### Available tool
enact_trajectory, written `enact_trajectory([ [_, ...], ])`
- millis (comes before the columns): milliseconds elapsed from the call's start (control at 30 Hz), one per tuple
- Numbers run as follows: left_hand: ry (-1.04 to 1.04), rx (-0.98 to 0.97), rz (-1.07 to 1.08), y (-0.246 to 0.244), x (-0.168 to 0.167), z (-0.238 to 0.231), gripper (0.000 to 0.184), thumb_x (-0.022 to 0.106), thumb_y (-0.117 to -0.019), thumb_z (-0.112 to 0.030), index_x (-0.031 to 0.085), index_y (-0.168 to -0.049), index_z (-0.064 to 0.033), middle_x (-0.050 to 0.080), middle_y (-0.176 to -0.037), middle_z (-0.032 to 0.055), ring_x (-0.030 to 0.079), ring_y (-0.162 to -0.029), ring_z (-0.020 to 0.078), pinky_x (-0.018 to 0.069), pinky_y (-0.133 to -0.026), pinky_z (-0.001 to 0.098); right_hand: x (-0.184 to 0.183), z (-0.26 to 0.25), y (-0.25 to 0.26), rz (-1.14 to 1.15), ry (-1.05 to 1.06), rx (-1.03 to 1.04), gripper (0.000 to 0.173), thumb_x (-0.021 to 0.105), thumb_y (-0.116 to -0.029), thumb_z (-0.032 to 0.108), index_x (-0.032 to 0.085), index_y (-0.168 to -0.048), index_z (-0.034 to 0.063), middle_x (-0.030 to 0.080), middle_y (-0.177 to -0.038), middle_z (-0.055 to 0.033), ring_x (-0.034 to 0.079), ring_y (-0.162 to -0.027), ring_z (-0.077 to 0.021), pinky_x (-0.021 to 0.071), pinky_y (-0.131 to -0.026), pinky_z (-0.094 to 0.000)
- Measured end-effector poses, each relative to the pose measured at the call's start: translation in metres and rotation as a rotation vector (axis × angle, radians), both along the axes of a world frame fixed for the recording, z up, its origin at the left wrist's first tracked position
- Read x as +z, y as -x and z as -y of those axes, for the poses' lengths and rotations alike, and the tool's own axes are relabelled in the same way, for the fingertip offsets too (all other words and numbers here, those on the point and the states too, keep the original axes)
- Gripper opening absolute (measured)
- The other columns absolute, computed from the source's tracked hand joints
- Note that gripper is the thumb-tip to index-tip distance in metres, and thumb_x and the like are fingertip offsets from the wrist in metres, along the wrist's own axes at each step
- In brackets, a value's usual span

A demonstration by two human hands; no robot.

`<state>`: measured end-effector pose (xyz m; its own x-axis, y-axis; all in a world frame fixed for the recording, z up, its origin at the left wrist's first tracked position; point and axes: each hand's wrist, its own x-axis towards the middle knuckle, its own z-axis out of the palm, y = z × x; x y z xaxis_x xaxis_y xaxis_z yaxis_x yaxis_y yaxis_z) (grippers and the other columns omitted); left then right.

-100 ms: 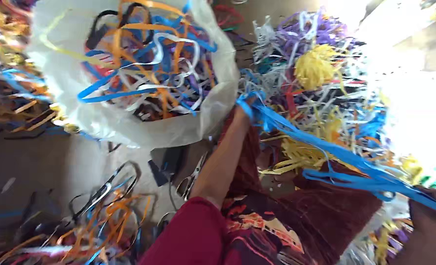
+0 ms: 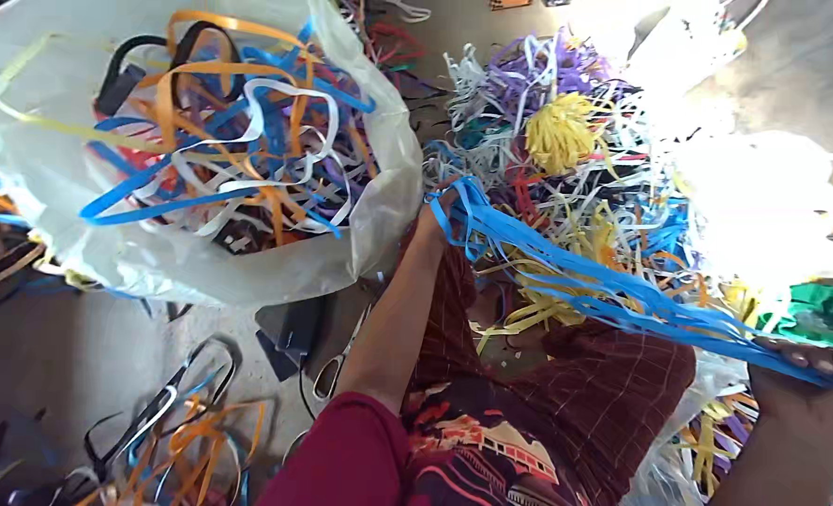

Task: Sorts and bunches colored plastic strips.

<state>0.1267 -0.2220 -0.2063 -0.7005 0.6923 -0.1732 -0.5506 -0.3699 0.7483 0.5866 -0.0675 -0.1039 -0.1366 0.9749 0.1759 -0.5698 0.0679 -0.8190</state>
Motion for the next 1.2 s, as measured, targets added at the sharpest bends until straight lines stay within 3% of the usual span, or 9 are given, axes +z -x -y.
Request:
enact_trajectory([
  [67,0.109,0.039,-0.041,0.007,0.018,-0.001,0.036,0.051,-0.1049,-0.009,0.049,-0.140,-0.0017,0.066,-0.116,0.0113,0.066,-0.097,0.0167,0.0577,-0.084,0.0361,0.000,-0.016,-0.015,-0.037,0.055,-0.071,0.058,0.016,-0.1102,0.022,0.056,-0.069,0.0158,0.058,-0.056,0.0042,0.061,-0.055,-0.0100,0.0594,-0.067,-0.0315],
  [233,0.281,0.219,0.120,0.034,0.041,0.002,0.032,0.062,-0.1026,-0.021,0.054,-0.129,-0.0044,0.066,-0.091,0.0099,0.065,-0.067,0.0174,0.0585,-0.059,0.0340,0.015,-0.046,-0.052,-0.110,0.172,-0.212,0.053,0.021,-0.1115,0.028,0.055,-0.073,0.0156,0.056,-0.055,0.0036,0.060,-0.054,-0.0110,0.0583,-0.063,-0.0329],
  [500,0.343,0.065,0.039,0.015,0.066,-0.017,0.026,0.052,-0.1075,-0.024,0.053,-0.128,-0.0087,0.061,-0.093,0.0061,0.057,-0.058,0.0101,0.0499,-0.048,0.0238,0.021,-0.052,0.022,0.290,0.211,-0.196,0.015,0.038,-0.1108,0.021,0.050,-0.115,0.0136,0.064,-0.086,0.0005,0.067,-0.077,-0.0135,0.0605,-0.075,-0.0358],
  [667,0.215,-0.025,0.034,-0.017,0.105,-0.040,0.024,0.048,-0.1086,-0.026,0.056,-0.121,-0.0073,0.059,-0.085,0.0034,0.052,-0.054,0.0080,0.0472,-0.047,0.0223,0.006,-0.064,0.051,1.231,0.026,0.107,0.072,0.063,-0.1007,0.019,0.025,-0.160,0.0049,0.055,-0.141,-0.0199,0.063,-0.115,-0.0282,0.0536,-0.096,-0.0476],
  [767,0.125,-0.116,0.094,-0.045,0.139,-0.060,0.020,0.046,-0.1088,-0.026,0.055,-0.112,-0.0085,0.054,-0.076,0.0013,0.047,-0.050,0.0067,0.0426,-0.044,0.0204,0.019,-0.040,0.089,1.484,-0.102,0.222,0.071,0.075,-0.0942,0.023,0.041,-0.152,-0.0010,0.046,-0.148,-0.0309,0.057,-0.122,-0.0461,0.0472,-0.100,-0.0630],
  [867,0.065,-0.244,0.119,-0.070,0.154,-0.078,0.020,0.041,-0.1103,-0.027,0.050,-0.106,-0.0102,0.053,-0.074,-0.0005,0.046,-0.049,0.0055,0.0428,-0.045,0.0188,0.036,0.018,0.128,1.268,-0.386,0.383,0.025,0.064,-0.0988,0.012,0.069,-0.119,-0.0022,0.062,-0.130,-0.0191,0.065,-0.110,-0.0286,0.0570,-0.091,-0.0454],
  [933,0.072,-0.279,0.147,-0.087,0.159,-0.091,0.021,0.041,-0.1097,-0.028,0.050,-0.101,-0.0106,0.052,-0.073,-0.0006,0.045,-0.049,0.0059,0.0424,-0.046,0.0193,0.028,0.050,0.150,0.981,-0.575,0.446,0.018,0.062,-0.0948,0.010,0.073,-0.105,0.0006,0.068,-0.121,-0.0097,0.067,-0.110,-0.0152,0.0585,-0.091,-0.0333],
  [1100,0.060,-0.326,0.257,-0.121,0.180,-0.108,0.021,0.041,-0.1102,-0.029,0.047,-0.102,-0.0109,0.050,-0.074,0.0020,0.044,-0.048,0.0082,0.0434,-0.044,0.0208,-0.028,0.057,0.184,0.998,-0.893,-0.006,0.048,0.073,-0.0808,0.005,0.066,-0.128,0.0087,0.044,-0.145,-0.0297,0.044,-0.133,-0.0476,0.0441,-0.103,-0.0604],
  [1200,0.013,-0.369,0.258,-0.133,0.198,-0.112,0.022,0.040,-0.1106,-0.028,0.046,-0.098,-0.0111,0.048,-0.070,0.0015,0.043,-0.047,0.0078,0.0421,-0.043,0.0197,-0.039,0.040,0.187,0.957,-0.859,-0.073,0.050,0.079,-0.0818,0.012,0.064,-0.130,0.0090,0.038,-0.147,-0.0326,0.044,-0.133,-0.0465,0.0465,-0.104,-0.0547],
])
